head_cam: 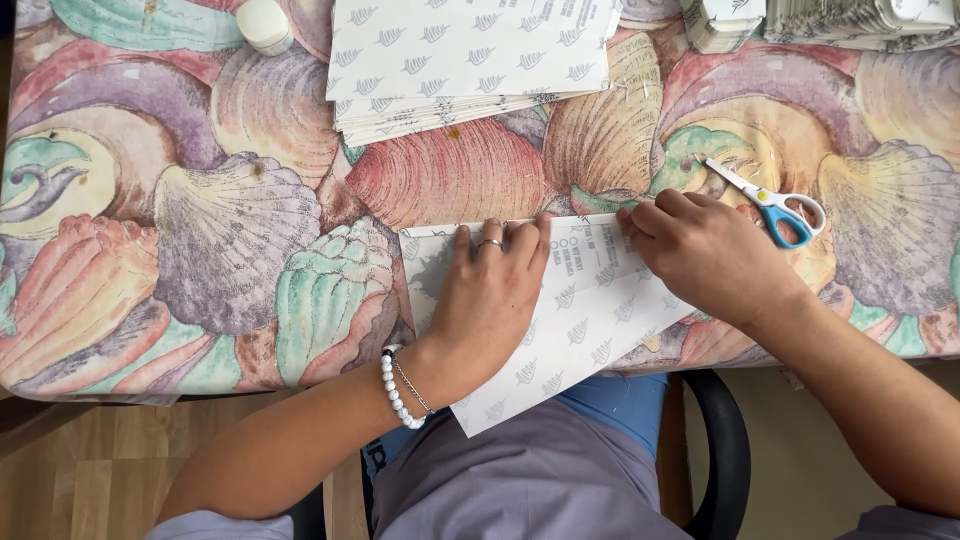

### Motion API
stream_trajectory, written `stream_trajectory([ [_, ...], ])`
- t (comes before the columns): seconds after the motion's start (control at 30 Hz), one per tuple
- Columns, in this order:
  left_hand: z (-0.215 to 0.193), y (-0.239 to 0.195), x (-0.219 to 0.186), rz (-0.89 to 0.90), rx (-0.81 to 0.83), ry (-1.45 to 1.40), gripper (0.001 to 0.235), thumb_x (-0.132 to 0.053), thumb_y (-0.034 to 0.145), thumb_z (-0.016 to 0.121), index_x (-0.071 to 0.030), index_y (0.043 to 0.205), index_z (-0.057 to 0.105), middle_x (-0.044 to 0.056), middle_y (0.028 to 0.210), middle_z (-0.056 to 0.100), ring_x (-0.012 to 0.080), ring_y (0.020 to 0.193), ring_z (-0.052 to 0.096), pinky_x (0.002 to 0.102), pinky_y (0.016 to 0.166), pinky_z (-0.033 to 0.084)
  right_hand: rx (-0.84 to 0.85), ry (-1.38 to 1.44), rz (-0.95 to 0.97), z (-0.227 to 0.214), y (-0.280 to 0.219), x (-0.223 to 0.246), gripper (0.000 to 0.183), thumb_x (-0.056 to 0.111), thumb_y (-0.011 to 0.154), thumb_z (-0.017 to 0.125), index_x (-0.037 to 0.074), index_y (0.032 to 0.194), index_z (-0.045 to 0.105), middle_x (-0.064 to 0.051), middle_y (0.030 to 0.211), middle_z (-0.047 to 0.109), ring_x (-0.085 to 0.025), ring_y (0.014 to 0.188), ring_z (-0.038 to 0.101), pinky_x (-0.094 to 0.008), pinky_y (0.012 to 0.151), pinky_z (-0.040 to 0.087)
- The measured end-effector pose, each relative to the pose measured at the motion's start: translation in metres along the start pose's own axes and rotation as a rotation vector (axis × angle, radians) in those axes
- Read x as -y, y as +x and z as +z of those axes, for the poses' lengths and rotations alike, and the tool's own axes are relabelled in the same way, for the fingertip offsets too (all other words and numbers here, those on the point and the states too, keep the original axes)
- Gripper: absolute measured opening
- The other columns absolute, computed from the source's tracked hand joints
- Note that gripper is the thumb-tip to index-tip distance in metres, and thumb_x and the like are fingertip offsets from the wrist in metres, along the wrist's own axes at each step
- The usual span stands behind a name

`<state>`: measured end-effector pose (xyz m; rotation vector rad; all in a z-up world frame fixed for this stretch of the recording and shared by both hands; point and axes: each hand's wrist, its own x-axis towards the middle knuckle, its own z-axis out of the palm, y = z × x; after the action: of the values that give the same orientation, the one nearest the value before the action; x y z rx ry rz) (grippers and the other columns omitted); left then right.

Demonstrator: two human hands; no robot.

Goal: Folding pre-printed paper sheets into bags on a table with a patterned cloth.

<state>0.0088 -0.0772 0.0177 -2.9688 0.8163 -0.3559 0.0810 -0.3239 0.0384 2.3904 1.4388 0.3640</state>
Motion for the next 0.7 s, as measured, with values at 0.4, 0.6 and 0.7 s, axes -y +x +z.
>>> stream_trajectory([
  [0.4, 0.003, 0.006, -0.003, -0.084, -0.044, 0.205, 0.052, -0.018, 0.086, 0.063, -0.017, 0.137, 0.057, 0.001, 0.103, 0.055, 0.0199, 0.084, 0.054, 0.041, 0.073, 0.054, 0.231, -0.059, -0.016, -0.012, 0.011, 0.001, 0.069, 0.004, 0.091, 0.060, 0.022, 0.157, 0.047, 0.005, 0.097, 0.065, -0.011, 0.078, 0.062, -0.024, 0.071, 0.060],
  [0.6, -0.001, 0.005, 0.001, -0.056, 0.008, 0.170, 0.059, -0.016, 0.084, 0.064, -0.016, 0.142, 0.055, 0.002, 0.105, 0.057, 0.0208, 0.084, 0.053, 0.038, 0.071, 0.052, 0.281, 0.036, 0.108, 0.006, -0.019, -0.024, 0.054, 0.017, 0.089, 0.063, 0.035, 0.140, 0.060, 0.002, 0.113, 0.059, -0.016, 0.099, 0.057, -0.031, 0.086, 0.062],
  [0.7, 0.000, 0.006, 0.001, -0.050, -0.002, 0.191, 0.055, -0.018, 0.088, 0.063, -0.016, 0.142, 0.055, 0.002, 0.105, 0.057, 0.0207, 0.084, 0.054, 0.040, 0.072, 0.054, 0.178, 0.102, 0.135, 0.014, -0.031, -0.031, 0.054, 0.010, 0.086, 0.066, 0.032, 0.136, 0.067, 0.000, 0.107, 0.058, -0.023, 0.090, 0.056, -0.035, 0.069, 0.058],
])
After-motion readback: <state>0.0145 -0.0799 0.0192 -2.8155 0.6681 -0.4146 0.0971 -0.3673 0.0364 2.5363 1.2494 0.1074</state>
